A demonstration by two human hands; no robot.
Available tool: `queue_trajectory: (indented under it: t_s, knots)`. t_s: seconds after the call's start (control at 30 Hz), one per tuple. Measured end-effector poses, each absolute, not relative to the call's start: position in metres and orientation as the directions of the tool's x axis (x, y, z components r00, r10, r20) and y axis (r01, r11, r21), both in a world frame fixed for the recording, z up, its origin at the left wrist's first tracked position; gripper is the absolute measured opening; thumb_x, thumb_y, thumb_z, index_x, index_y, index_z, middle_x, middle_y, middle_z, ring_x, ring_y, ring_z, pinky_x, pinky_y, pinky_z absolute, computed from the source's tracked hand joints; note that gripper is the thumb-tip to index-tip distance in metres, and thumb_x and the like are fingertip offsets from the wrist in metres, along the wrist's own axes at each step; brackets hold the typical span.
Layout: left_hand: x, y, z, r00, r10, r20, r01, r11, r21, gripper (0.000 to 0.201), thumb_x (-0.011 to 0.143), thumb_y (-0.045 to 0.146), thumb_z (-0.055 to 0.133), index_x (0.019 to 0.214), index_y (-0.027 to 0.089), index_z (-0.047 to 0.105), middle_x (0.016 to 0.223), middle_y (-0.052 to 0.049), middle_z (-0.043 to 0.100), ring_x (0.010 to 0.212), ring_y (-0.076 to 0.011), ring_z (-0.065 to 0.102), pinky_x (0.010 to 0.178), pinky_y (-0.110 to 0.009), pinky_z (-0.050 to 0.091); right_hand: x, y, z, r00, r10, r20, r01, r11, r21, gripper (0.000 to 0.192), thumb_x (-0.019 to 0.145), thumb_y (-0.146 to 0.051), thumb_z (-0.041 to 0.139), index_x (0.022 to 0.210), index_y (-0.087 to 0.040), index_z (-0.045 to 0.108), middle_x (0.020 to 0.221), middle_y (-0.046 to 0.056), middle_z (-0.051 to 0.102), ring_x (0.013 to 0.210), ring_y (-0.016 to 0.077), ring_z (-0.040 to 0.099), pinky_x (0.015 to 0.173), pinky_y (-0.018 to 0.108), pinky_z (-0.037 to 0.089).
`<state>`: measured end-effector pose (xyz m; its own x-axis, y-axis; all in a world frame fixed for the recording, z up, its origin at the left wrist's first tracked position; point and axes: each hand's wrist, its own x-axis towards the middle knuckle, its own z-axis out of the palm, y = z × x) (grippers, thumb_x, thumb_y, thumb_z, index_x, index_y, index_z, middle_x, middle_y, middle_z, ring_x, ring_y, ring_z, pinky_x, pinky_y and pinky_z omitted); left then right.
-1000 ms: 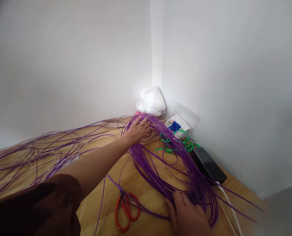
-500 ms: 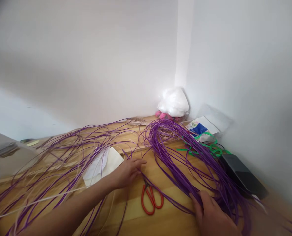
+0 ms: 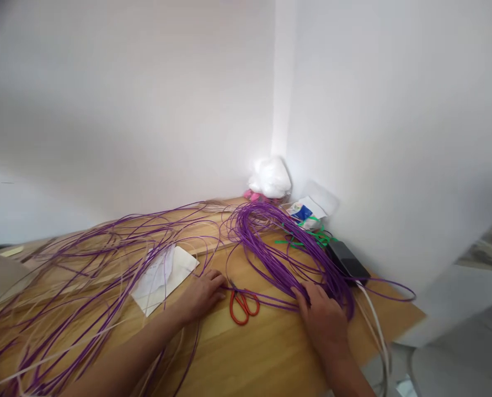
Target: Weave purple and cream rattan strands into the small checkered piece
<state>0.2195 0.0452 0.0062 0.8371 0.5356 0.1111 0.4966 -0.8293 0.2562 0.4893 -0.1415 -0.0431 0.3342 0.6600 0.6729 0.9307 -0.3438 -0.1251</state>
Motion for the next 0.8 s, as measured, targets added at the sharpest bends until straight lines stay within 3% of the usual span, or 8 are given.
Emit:
queue_trajectory:
  t_s: [0.13, 0.33, 0.53, 0.6, 0.67, 0.73, 0.8]
  knots:
    - [0.215, 0.032, 0.008, 0.856, 0.515, 0.053, 0.463, -0.807, 0.365, 0.009, 0.086, 0.02, 0.058, 0.093, 0.021, 0.065, 0.099, -0.004, 0.062, 0.101, -0.0203, 0.055, 0.087, -0.03, 0.044, 0.484, -0.145, -0.031, 0.385, 0.712, 0.587, 0.919, -0.351, -0.177, 0.037, 0.098, -0.048, 0.041, 0.096, -0.021, 0.067, 0.092, 0.006, 0.071, 0.076, 0.0192, 0.067, 0.064, 0.028, 0.043]
    - [0.216, 0.002, 0.039, 0.886, 0.461, 0.055, 0.428, -0.858, 0.284, 0.017, 0.093, 0.019, 0.045, 0.09, 0.017, 0.062, 0.09, -0.006, 0.064, 0.087, -0.0214, 0.058, 0.076, -0.033, 0.044, 0.477, -0.144, 0.004, 0.401, 0.761, 0.509, 0.915, -0.304, -0.266, 0.028, 0.096, -0.04, 0.049, 0.101, -0.018, 0.066, 0.1, 0.009, 0.07, 0.085, 0.0227, 0.065, 0.073, 0.031, 0.043]
    - [0.217, -0.07, 0.067, 0.986, 0.161, -0.033, 0.159, -0.883, 0.443, 0.019, 0.093, 0.02, 0.049, 0.088, 0.024, 0.067, 0.091, -0.002, 0.066, 0.087, -0.0173, 0.06, 0.073, -0.025, 0.045, 0.442, -0.149, 0.039, 0.288, 0.807, 0.515, 0.937, -0.128, -0.324, 0.036, 0.092, -0.044, 0.055, 0.119, -0.022, 0.063, 0.115, 0.009, 0.066, 0.108, 0.0238, 0.058, 0.094, 0.035, 0.039]
    - [0.214, -0.081, 0.067, 0.979, 0.203, 0.031, 0.162, -0.854, 0.495, 0.022, 0.094, 0.02, 0.045, 0.088, 0.024, 0.066, 0.092, -0.002, 0.065, 0.087, -0.0165, 0.06, 0.074, -0.025, 0.045, 0.419, -0.164, 0.047, 0.188, 0.85, 0.492, 0.897, 0.056, -0.439, 0.036, 0.095, -0.044, 0.05, 0.122, -0.024, 0.061, 0.117, 0.007, 0.066, 0.111, 0.0216, 0.056, 0.098, 0.035, 0.036]
    - [0.208, -0.081, 0.068, 0.947, 0.303, 0.106, 0.203, -0.821, 0.534, 0.023, 0.095, 0.022, 0.043, 0.087, 0.023, 0.064, 0.091, -0.002, 0.064, 0.085, -0.0165, 0.06, 0.075, -0.025, 0.046, 0.402, -0.184, 0.049, 0.047, 0.911, 0.41, 0.8, 0.211, -0.561, 0.032, 0.098, -0.041, 0.044, 0.118, -0.025, 0.063, 0.109, 0.003, 0.069, 0.102, 0.0171, 0.06, 0.093, 0.031, 0.037]
    - [0.198, -0.072, 0.069, 0.908, 0.384, 0.166, 0.228, -0.788, 0.572, 0.024, 0.097, 0.026, 0.042, 0.086, 0.023, 0.063, 0.089, -0.002, 0.064, 0.084, -0.0162, 0.06, 0.075, -0.025, 0.046, 0.398, -0.202, 0.046, -0.05, 0.948, 0.313, 0.776, 0.235, -0.585, 0.027, 0.096, -0.04, 0.046, 0.102, -0.025, 0.068, 0.088, 0.0, 0.07, 0.085, 0.0142, 0.061, 0.088, 0.03, 0.038]
    - [0.187, -0.06, 0.072, 0.871, 0.444, 0.212, 0.243, -0.763, 0.599, 0.026, 0.098, 0.032, 0.041, 0.085, 0.024, 0.063, 0.085, -0.001, 0.063, 0.082, -0.0156, 0.06, 0.073, -0.024, 0.047, 0.413, -0.215, 0.04, 0.032, 0.955, 0.296, 0.865, 0.122, -0.487, 0.022, 0.091, -0.037, 0.053, 0.083, -0.022, 0.068, 0.076, 0.0, 0.067, 0.079, 0.0158, 0.059, 0.085, 0.033, 0.037]
